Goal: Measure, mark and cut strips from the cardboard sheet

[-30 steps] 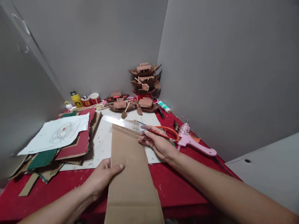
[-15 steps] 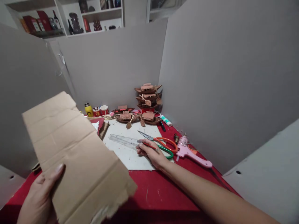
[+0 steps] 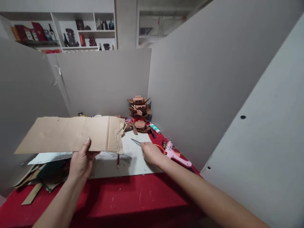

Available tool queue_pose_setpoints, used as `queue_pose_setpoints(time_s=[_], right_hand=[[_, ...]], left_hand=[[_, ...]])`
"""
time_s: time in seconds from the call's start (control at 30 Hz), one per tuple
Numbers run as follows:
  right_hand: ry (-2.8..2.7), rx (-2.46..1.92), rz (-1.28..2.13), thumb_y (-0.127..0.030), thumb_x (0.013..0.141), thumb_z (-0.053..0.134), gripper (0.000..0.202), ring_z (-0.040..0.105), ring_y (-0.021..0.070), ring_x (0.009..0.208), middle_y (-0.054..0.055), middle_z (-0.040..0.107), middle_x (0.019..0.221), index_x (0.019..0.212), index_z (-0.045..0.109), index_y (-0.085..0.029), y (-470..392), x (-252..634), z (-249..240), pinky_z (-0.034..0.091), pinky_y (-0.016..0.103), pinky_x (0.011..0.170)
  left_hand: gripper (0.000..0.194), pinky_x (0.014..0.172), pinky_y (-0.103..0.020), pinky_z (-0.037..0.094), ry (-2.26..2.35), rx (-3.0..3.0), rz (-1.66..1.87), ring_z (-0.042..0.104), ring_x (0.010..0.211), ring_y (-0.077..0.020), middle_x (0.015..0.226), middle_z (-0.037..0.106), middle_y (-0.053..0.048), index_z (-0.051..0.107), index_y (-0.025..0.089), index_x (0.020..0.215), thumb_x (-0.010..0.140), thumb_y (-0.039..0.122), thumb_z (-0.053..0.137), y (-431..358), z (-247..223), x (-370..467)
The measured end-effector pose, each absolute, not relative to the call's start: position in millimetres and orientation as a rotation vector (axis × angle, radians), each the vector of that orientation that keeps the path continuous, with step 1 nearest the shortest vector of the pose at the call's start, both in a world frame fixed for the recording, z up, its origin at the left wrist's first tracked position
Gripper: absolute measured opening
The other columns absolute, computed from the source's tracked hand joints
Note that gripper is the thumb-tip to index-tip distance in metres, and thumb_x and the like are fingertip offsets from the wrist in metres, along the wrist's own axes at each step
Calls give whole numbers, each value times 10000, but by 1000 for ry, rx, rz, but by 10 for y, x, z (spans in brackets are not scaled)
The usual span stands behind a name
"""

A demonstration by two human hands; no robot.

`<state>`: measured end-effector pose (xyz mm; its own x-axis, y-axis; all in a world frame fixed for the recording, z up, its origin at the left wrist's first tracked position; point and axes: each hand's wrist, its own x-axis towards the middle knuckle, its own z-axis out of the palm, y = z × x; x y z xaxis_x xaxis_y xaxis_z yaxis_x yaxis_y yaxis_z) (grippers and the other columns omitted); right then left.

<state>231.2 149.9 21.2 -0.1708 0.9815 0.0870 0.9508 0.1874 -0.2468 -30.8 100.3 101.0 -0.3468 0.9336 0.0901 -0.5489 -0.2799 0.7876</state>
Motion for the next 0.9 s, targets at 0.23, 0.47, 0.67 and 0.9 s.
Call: queue_pose_setpoints(time_s=[0.23, 0.47, 0.67, 0.9], right_hand=[[-2198, -2216, 59, -322, 931, 594, 325, 630, 226, 1007, 95, 605, 1208, 1212, 574, -159, 1525, 2482, 185, 541, 429, 842], [-2179, -2170, 62, -252, 890, 631, 231, 647, 235, 968, 103, 654, 1100, 1089, 623, -135, 1584, 2443, 352, 523, 408, 836], [-2046, -1904, 52, -280, 828, 579, 218, 637, 293, 913, 148, 674, 976, 994, 590, -139, 1447, 2339, 471, 466, 372, 783], [-1846, -1290, 989, -496, 776, 610, 320, 472, 132, 548, -48, 440, 619, 749, 477, -206, 1007, 1897, 166, 454, 255, 533]], left_hand=[[213, 678, -261, 585, 635, 694, 1848, 691, 745, -134, 851, 739, 18, 693, 199, 903, 719, 264, 780, 1269, 979, -248], [347, 689, -287, 594, 548, 680, 1894, 690, 747, -150, 852, 742, 6, 700, 183, 927, 623, 220, 863, 1367, 931, -361], [305, 694, -316, 601, 524, 613, 1928, 690, 783, -182, 880, 739, -48, 707, 128, 869, 635, 255, 856, 1374, 848, -456], [352, 644, -297, 595, 502, 569, 1993, 687, 748, -182, 870, 735, -63, 686, 119, 886, 623, 280, 858, 1324, 847, -462]])
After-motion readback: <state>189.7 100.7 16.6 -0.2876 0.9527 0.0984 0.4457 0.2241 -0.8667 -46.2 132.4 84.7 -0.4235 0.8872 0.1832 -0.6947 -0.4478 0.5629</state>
